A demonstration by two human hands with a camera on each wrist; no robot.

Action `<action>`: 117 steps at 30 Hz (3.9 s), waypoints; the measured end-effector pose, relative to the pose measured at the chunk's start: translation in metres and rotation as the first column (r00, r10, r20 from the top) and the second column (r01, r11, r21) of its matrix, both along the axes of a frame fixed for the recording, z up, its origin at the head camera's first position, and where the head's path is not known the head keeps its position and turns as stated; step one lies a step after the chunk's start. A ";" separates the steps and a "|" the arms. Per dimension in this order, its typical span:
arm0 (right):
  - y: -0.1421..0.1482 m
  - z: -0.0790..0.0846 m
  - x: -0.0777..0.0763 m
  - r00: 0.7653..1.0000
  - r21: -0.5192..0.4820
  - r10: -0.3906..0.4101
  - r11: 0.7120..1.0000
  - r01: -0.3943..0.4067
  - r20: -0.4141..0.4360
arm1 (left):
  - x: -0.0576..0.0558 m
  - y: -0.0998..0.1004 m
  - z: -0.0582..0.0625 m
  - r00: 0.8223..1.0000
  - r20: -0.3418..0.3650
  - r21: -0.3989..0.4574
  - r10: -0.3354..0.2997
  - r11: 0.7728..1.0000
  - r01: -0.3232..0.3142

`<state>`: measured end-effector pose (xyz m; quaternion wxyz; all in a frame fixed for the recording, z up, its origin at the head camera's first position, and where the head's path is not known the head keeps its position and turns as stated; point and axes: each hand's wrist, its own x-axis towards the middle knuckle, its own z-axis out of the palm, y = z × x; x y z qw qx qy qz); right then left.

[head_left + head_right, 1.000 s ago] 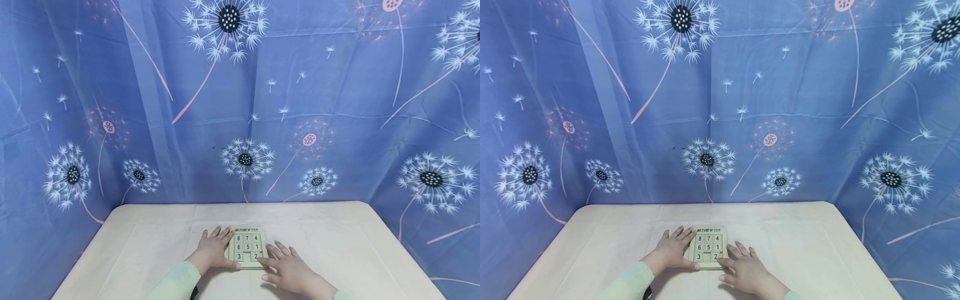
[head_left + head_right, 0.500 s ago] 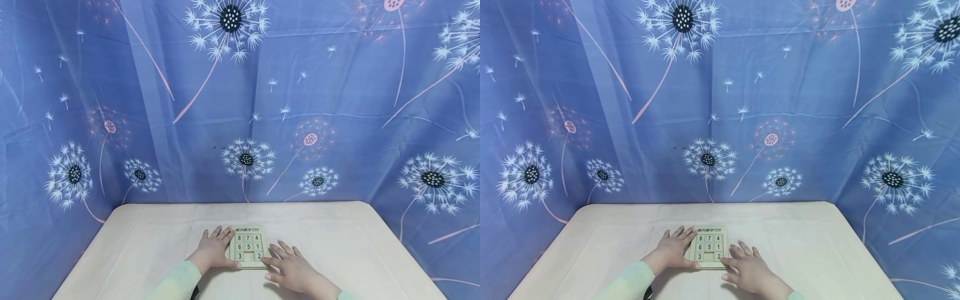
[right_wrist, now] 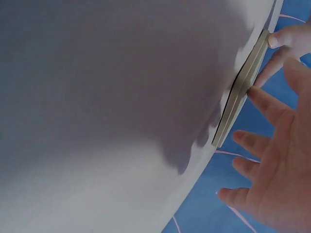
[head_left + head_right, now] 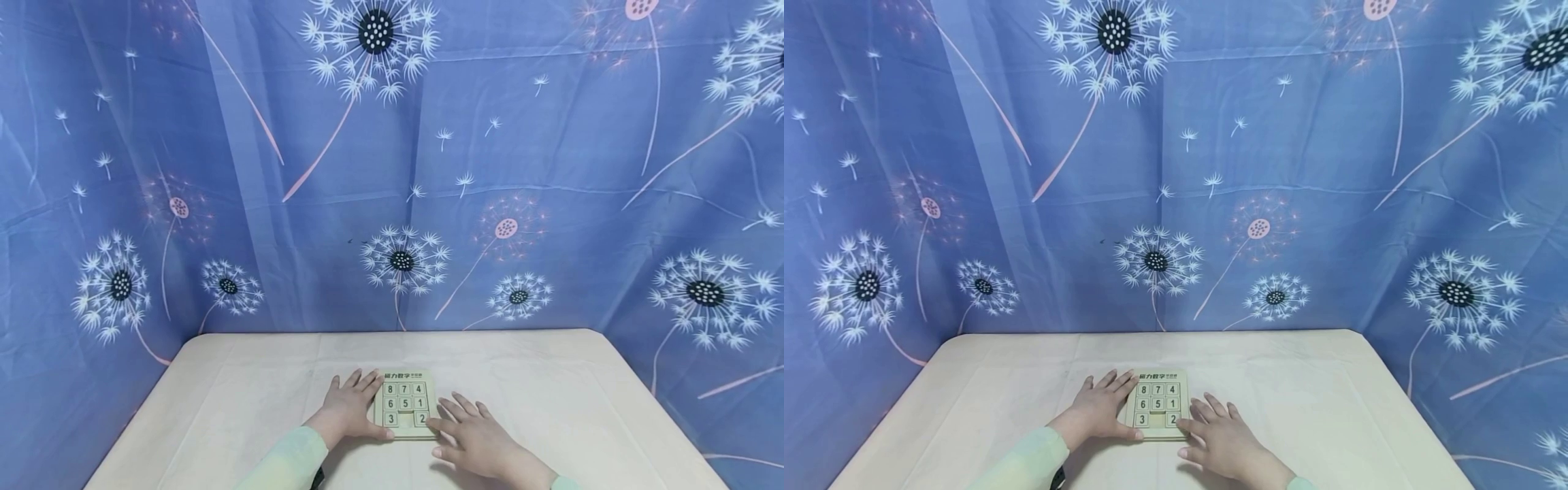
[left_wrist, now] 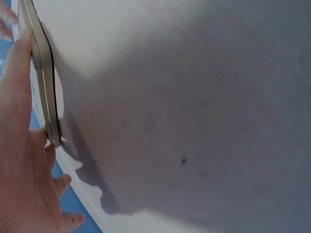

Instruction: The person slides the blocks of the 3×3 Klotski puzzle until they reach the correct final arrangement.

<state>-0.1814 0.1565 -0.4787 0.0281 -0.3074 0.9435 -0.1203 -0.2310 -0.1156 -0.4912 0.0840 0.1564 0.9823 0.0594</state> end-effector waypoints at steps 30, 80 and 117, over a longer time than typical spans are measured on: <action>-0.047 0.000 -0.009 0.999 0.060 0.051 0.997 -0.052 0.012 | 0.001 0.000 0.003 1.000 -0.003 -0.022 -0.009 1.000 0.009; -0.022 0.002 -0.012 0.999 0.015 0.044 0.999 -0.044 0.027 | 0.001 0.000 0.000 1.000 -0.015 -0.008 -0.009 1.000 0.009; -0.058 0.000 -0.025 0.999 0.044 -0.018 0.999 0.016 0.044 | 0.002 0.000 0.002 1.000 0.000 -0.028 -0.009 1.000 0.009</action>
